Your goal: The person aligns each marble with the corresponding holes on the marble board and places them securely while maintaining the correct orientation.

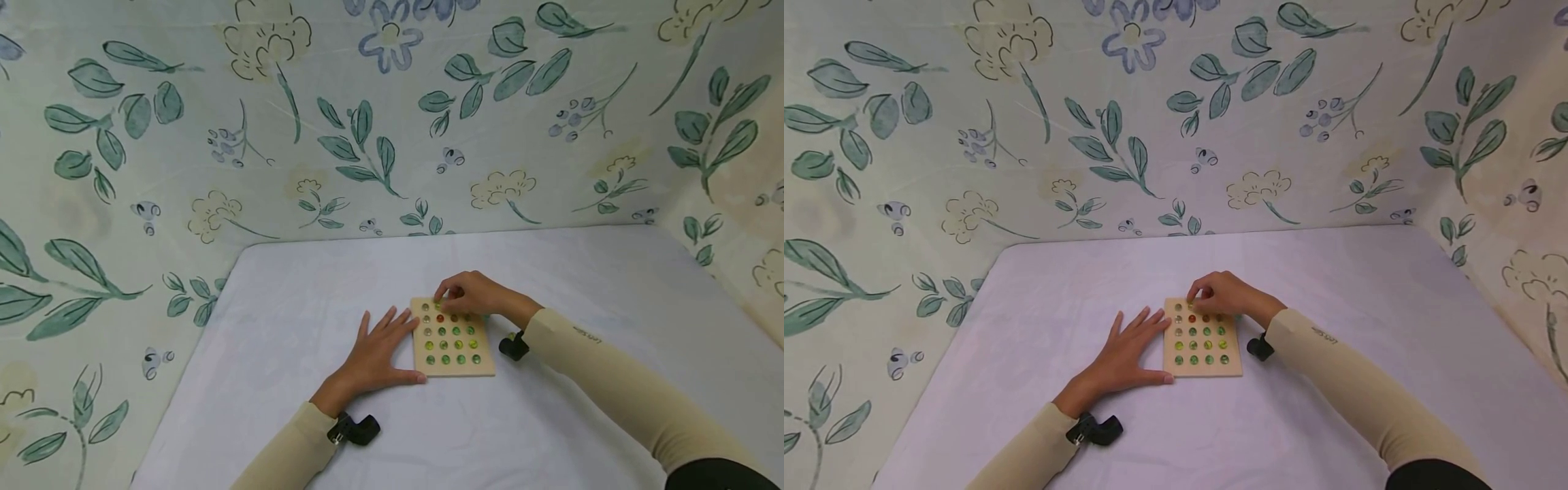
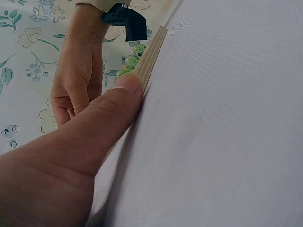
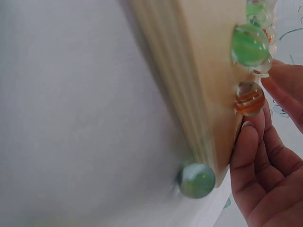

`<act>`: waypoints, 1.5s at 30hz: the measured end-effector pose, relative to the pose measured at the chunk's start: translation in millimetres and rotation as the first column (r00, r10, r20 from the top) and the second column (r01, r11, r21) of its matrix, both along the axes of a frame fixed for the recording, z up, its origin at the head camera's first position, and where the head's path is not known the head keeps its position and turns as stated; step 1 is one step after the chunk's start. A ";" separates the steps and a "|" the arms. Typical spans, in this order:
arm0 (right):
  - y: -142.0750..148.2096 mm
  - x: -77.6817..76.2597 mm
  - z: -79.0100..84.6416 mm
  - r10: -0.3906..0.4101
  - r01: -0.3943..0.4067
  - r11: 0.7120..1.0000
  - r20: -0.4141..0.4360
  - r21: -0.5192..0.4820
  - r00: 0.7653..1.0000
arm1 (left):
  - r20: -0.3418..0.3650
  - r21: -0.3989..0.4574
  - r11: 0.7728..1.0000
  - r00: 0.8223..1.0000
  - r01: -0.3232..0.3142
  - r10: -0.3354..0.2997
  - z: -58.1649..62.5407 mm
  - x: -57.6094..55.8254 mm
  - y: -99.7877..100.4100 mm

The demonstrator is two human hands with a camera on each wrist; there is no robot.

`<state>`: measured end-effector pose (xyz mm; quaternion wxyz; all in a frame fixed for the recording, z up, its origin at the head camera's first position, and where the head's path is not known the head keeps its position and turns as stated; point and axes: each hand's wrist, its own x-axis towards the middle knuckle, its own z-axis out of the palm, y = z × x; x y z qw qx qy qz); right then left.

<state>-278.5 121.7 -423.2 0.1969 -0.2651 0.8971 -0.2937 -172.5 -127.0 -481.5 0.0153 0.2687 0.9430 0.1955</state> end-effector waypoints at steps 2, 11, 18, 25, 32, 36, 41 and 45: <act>0.1 0.0 0.1 -0.006 0.006 1.000 0.011 0.000 1.000 | 0.000 0.002 1.000 1.000 0.003 -0.003 0.6 0.4 -0.2; 1.1 1.7 2.7 -0.015 0.015 1.000 0.041 0.004 0.999 | 0.000 0.008 1.000 1.000 0.005 -0.005 1.1 1.2 -0.8; 7.1 4.5 8.4 -0.028 0.027 1.000 0.039 0.008 0.999 | 0.003 0.004 1.000 1.000 0.003 -0.003 0.8 1.0 0.0; 16.8 7.6 12.9 -0.023 0.023 1.000 0.008 -0.017 1.000 | -0.004 0.005 1.000 1.000 0.002 -0.002 1.0 0.9 0.0; 34.5 12.0 11.4 -0.044 0.044 0.998 -0.006 -0.054 0.999 | 0.004 0.007 1.000 1.000 -0.001 0.001 0.7 2.0 0.2; 44.6 16.3 10.6 -0.065 0.064 0.996 -0.010 -0.062 0.998 | 0.002 0.003 1.000 1.000 -0.004 0.004 0.7 2.4 0.3; 57.5 22.5 9.7 -0.077 0.074 0.996 -0.058 -0.058 0.995 | -0.004 0.009 1.000 1.000 -0.004 0.004 -0.4 2.1 0.2; 68.5 29.7 11.0 -0.084 0.079 0.994 -0.067 -0.070 0.994 | -0.013 0.012 1.000 1.000 0.001 -0.001 -1.4 1.5 0.0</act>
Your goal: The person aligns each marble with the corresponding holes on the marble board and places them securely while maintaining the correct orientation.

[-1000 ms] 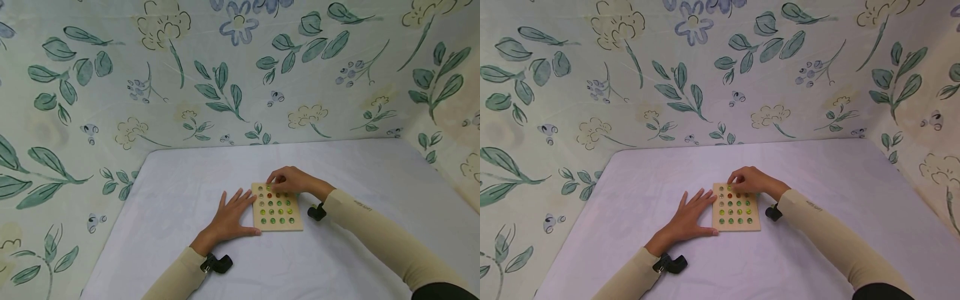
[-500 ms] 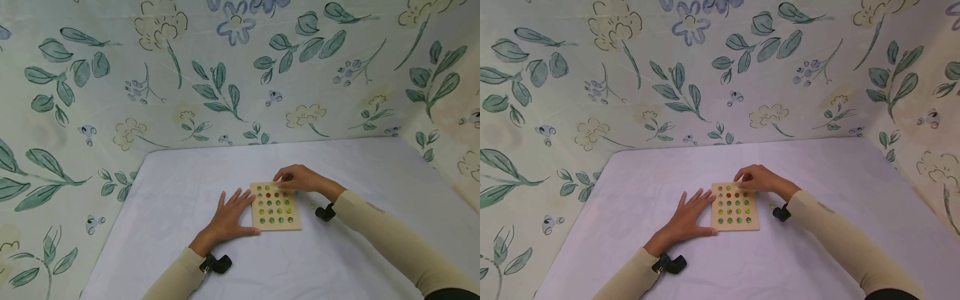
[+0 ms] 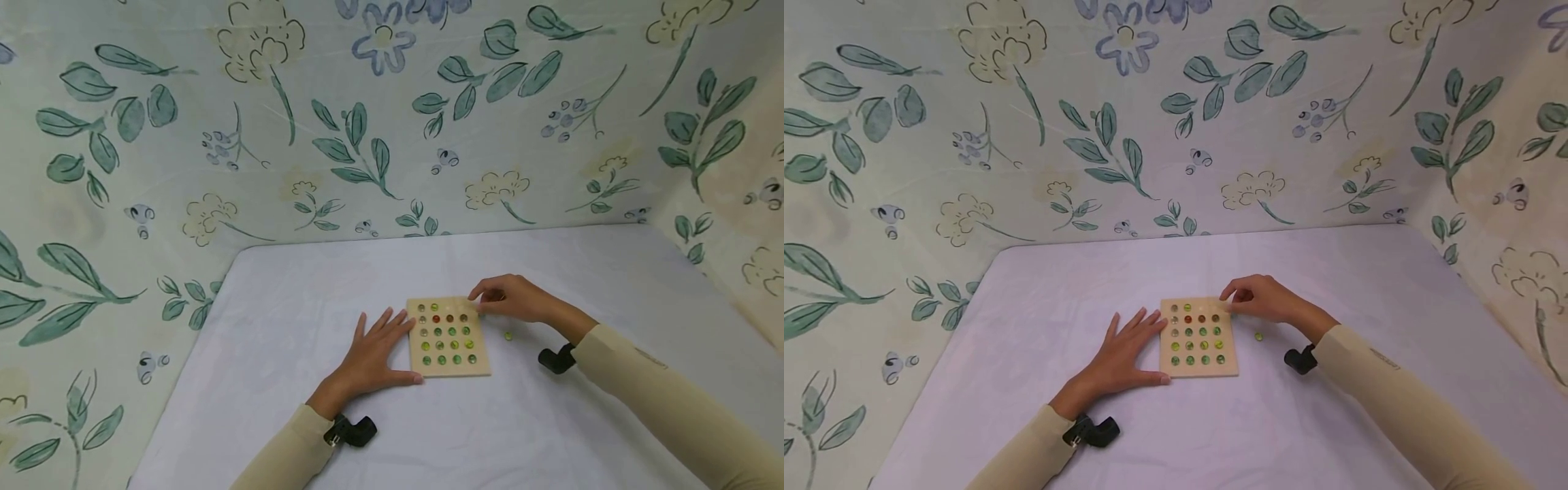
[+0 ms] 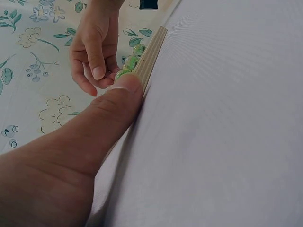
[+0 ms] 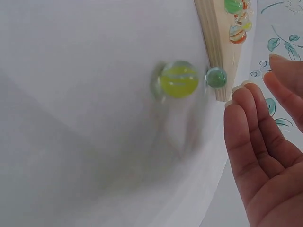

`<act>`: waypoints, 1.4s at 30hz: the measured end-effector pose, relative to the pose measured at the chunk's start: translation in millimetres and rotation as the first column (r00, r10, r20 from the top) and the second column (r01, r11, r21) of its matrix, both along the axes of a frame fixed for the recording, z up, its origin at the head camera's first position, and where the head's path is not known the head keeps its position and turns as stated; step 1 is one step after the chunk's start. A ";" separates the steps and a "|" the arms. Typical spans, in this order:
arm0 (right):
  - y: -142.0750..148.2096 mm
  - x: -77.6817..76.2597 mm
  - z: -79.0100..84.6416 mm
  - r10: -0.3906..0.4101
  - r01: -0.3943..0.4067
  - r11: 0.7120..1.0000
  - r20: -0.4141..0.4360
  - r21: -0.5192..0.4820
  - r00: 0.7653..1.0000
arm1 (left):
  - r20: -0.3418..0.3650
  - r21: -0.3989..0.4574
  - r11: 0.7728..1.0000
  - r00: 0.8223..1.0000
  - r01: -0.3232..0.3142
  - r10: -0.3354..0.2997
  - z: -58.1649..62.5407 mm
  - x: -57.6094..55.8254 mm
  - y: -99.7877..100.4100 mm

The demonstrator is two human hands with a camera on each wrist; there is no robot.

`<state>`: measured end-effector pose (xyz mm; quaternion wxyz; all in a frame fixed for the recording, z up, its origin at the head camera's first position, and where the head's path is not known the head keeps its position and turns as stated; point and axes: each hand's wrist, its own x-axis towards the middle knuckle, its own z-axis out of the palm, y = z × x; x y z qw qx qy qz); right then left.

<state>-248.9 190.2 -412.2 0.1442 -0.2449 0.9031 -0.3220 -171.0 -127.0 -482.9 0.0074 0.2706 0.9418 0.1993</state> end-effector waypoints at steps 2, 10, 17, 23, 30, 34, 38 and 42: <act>5.9 3.6 0.1 -0.003 0.003 1.000 0.006 -0.005 1.000 | -0.001 0.002 1.000 1.000 0.003 -0.003 -0.3 0.1 0.5; 23.6 14.0 -1.3 -0.033 0.032 0.999 0.018 0.019 0.999 | 0.001 0.013 1.000 1.000 0.008 -0.008 2.6 1.1 1.1; 32.0 22.3 -1.8 -0.048 0.047 0.998 0.021 0.042 0.999 | 0.007 0.020 1.000 1.000 0.004 -0.004 -1.3 -0.8 0.2; 37.0 25.7 -5.1 -0.048 0.046 0.998 0.040 0.040 0.998 | 0.010 0.011 1.000 1.000 0.000 0.000 -1.3 -0.8 1.0; 40.5 28.8 -8.5 -0.050 0.047 0.998 0.077 0.037 0.996 | 0.013 0.001 1.000 1.000 0.001 -0.001 0.8 0.2 1.3; 41.4 30.9 -8.7 -0.047 0.044 0.998 0.102 0.033 0.994 | 0.017 0.007 1.000 1.000 0.003 -0.003 2.9 0.4 1.2; 42.2 32.9 -9.7 -0.049 0.046 0.999 0.145 0.024 0.988 | 0.011 0.017 1.000 1.000 0.008 -0.009 3.9 0.4 1.0; 41.9 33.7 -11.5 -0.043 0.041 0.999 0.181 0.012 0.983 | 0.010 0.018 1.000 1.000 0.007 -0.007 3.9 0.3 1.0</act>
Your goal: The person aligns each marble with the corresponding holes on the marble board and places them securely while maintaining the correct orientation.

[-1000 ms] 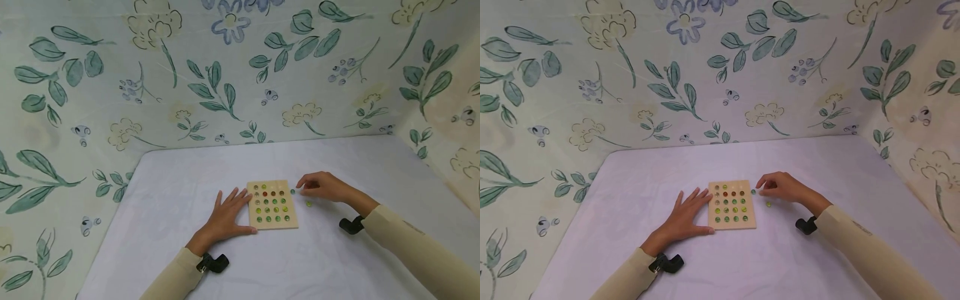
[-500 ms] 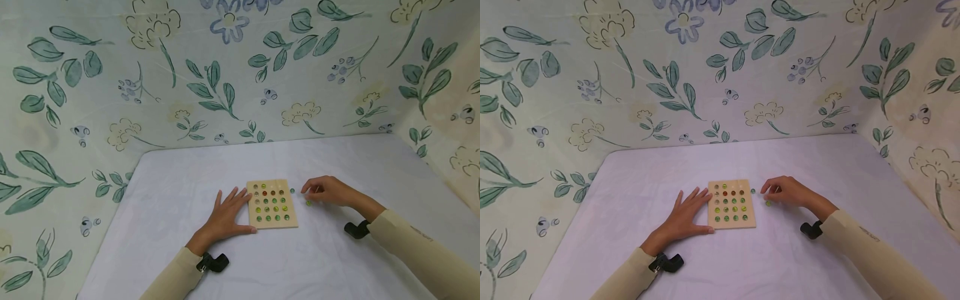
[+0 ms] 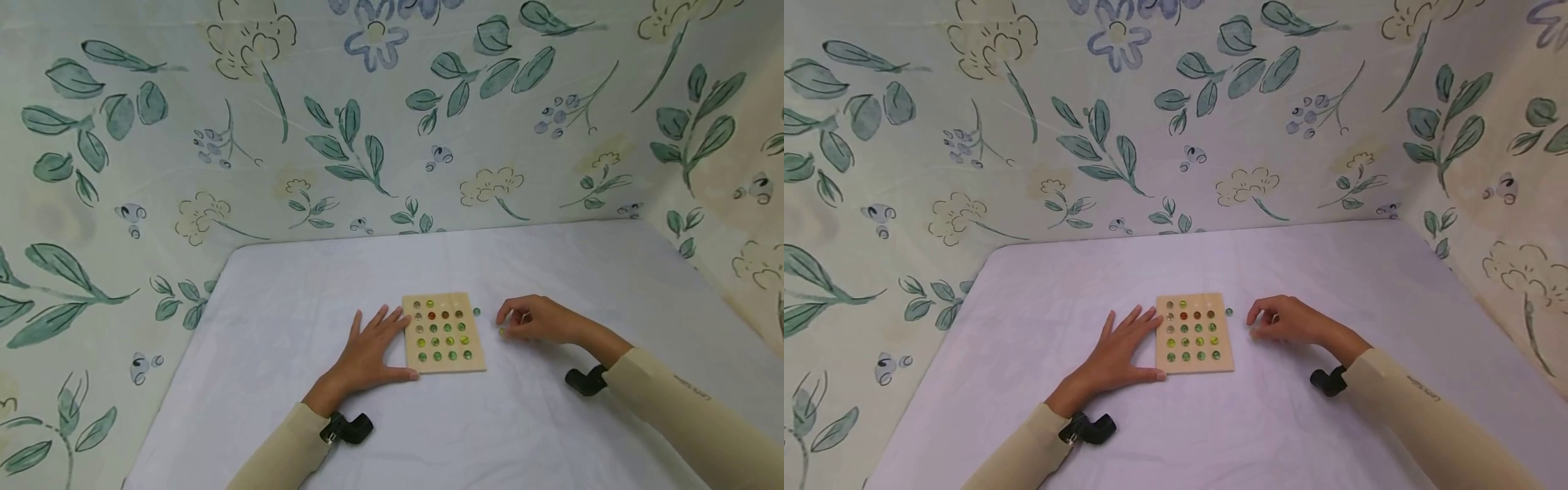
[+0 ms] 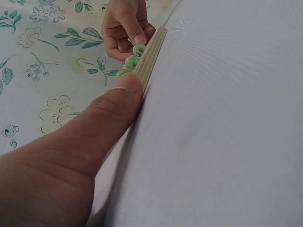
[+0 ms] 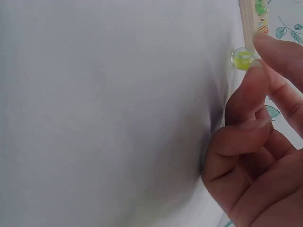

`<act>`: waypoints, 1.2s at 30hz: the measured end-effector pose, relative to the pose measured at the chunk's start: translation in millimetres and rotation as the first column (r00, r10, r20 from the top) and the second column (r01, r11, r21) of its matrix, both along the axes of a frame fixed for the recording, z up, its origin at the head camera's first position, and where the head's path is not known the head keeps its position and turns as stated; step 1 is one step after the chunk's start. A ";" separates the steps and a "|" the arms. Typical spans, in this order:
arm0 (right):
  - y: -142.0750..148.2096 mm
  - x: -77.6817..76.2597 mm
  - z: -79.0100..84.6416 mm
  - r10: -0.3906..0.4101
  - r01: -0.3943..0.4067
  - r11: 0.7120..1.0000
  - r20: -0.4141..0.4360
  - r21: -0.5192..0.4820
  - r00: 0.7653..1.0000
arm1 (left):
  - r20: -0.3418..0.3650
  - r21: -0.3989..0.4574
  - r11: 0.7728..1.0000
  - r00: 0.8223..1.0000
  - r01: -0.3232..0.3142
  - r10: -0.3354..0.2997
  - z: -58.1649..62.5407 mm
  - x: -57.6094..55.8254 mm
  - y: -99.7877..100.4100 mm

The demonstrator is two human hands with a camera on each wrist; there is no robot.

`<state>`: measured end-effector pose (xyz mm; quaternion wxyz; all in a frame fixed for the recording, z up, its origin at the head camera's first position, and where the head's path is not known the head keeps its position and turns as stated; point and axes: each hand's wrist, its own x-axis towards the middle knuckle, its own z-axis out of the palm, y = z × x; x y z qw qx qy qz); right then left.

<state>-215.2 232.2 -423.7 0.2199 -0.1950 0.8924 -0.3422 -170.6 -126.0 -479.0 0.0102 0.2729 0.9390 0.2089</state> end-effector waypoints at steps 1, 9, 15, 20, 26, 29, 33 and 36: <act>0.0 -0.1 -0.8 0.001 -0.001 1.000 0.005 -0.002 1.000 | 0.004 -0.004 1.000 1.000 -0.002 0.002 -0.2 -0.1 0.0; 1.4 -1.7 -5.9 0.009 -0.008 1.000 -0.016 0.016 1.000 | 0.018 -0.006 1.000 1.000 -0.009 0.009 -2.6 -0.8 0.2; 2.6 -1.4 -7.7 0.010 -0.010 1.000 -0.032 0.028 0.999 | 0.012 -0.011 1.000 1.000 -0.007 0.008 -3.9 -1.6 0.6; 3.0 -1.7 -8.5 0.013 -0.011 0.999 -0.037 0.031 0.999 | 0.008 -0.020 1.000 1.000 -0.009 0.009 -5.1 -1.8 0.5; 2.8 -1.0 -8.6 0.014 -0.013 0.999 -0.044 0.035 0.999 | 0.006 -0.016 1.000 1.000 -0.008 0.009 -4.8 -1.3 0.5; 1.8 -0.6 -7.7 0.009 -0.007 0.999 -0.044 0.045 0.999 | 0.002 -0.018 1.000 1.000 -0.010 0.010 -3.9 -1.3 0.6; -0.1 0.4 -6.2 0.004 -0.002 0.999 -0.041 0.051 0.999 | -0.002 -0.016 1.000 1.000 -0.012 0.012 -3.0 -1.4 0.6; -0.7 1.1 -5.9 0.000 0.002 0.999 -0.037 0.052 0.999 | -0.001 -0.015 1.000 1.000 -0.011 0.011 -3.0 -1.2 0.6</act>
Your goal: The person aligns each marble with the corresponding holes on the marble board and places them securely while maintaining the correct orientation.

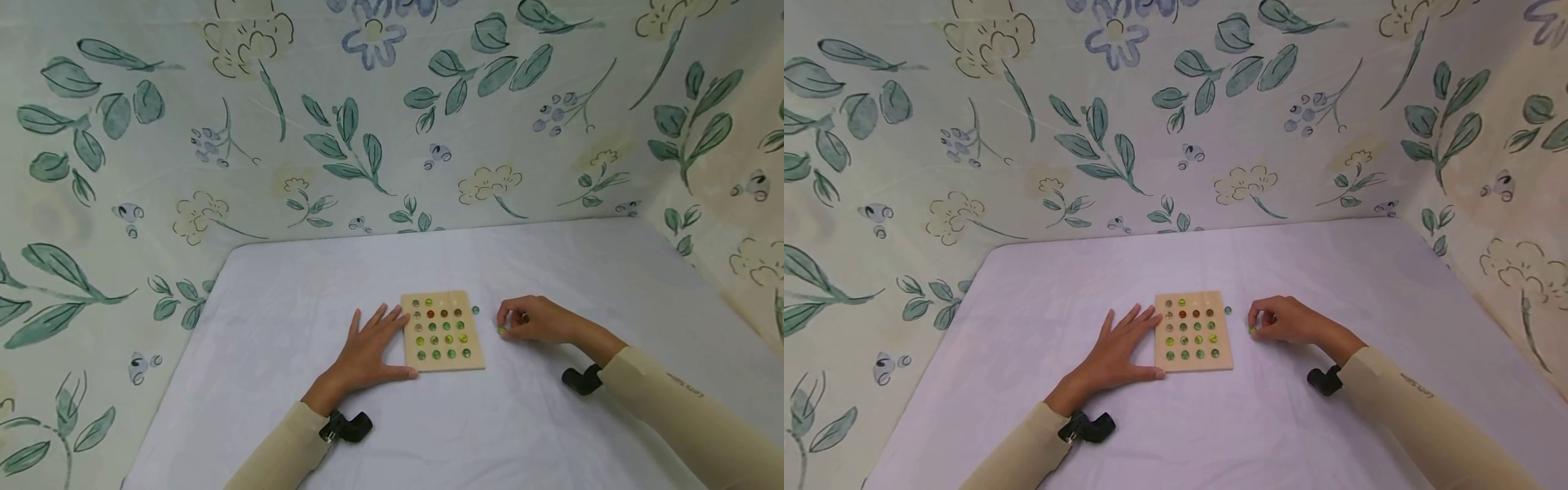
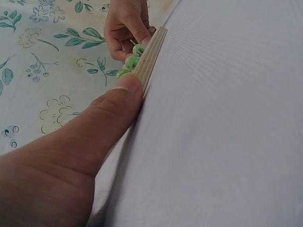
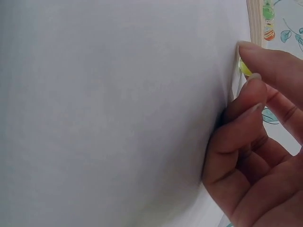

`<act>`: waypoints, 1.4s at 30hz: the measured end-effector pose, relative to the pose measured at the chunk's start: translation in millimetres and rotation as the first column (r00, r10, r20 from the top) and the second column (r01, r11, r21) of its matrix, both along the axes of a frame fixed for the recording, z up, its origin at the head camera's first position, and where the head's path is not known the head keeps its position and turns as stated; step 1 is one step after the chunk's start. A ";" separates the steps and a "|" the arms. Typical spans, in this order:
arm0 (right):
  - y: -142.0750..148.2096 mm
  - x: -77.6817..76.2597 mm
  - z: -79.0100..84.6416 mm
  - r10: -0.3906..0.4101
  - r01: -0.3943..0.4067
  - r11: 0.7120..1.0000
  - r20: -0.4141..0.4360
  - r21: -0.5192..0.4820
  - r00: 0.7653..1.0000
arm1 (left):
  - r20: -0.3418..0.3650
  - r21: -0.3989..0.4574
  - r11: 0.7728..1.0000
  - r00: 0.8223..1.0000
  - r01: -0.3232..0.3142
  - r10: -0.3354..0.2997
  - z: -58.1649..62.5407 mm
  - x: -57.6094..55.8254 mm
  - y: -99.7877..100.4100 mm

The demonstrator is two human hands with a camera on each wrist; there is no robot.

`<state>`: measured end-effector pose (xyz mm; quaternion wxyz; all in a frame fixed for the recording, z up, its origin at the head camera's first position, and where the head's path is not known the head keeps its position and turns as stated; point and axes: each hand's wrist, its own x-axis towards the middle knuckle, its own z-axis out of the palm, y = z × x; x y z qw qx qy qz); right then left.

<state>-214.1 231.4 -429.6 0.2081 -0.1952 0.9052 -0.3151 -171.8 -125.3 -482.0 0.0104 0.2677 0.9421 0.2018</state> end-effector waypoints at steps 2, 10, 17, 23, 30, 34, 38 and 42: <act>-0.4 0.1 0.2 -0.002 0.002 1.000 0.001 0.002 1.000 | 0.000 0.000 1.000 1.000 0.000 0.000 0.0 0.1 0.0; -1.0 -1.1 -1.6 -0.013 0.013 1.000 0.017 0.014 1.000 | 0.001 0.005 1.000 1.000 0.001 -0.001 0.3 0.4 -0.2; -1.4 0.5 -0.6 -0.020 0.020 1.000 0.012 0.012 1.000 | 0.005 0.014 1.000 1.000 0.004 -0.004 1.2 0.5 -0.2; -1.6 2.2 2.9 -0.008 0.008 1.000 0.003 0.004 1.000 | 0.013 0.006 1.000 1.000 0.001 -0.001 0.3 0.0 -0.4; -1.7 -0.4 2.3 0.004 -0.004 1.000 0.035 -0.004 0.999 | 0.027 0.007 1.000 1.000 -0.003 0.003 -0.1 0.8 -0.7; -2.2 -3.1 0.7 0.011 -0.011 1.000 0.044 -0.014 0.999 | 0.029 0.007 1.000 1.000 -0.003 0.003 0.1 0.8 -1.1; -2.0 -6.4 -0.4 0.023 -0.023 0.999 0.026 -0.026 0.999 | 0.029 0.011 1.000 1.000 0.001 -0.002 1.2 1.1 -1.2; -2.2 -11.1 -0.5 0.038 -0.038 0.998 -0.016 -0.044 0.999 | 0.025 0.016 1.000 1.000 0.008 -0.008 2.5 1.5 -1.3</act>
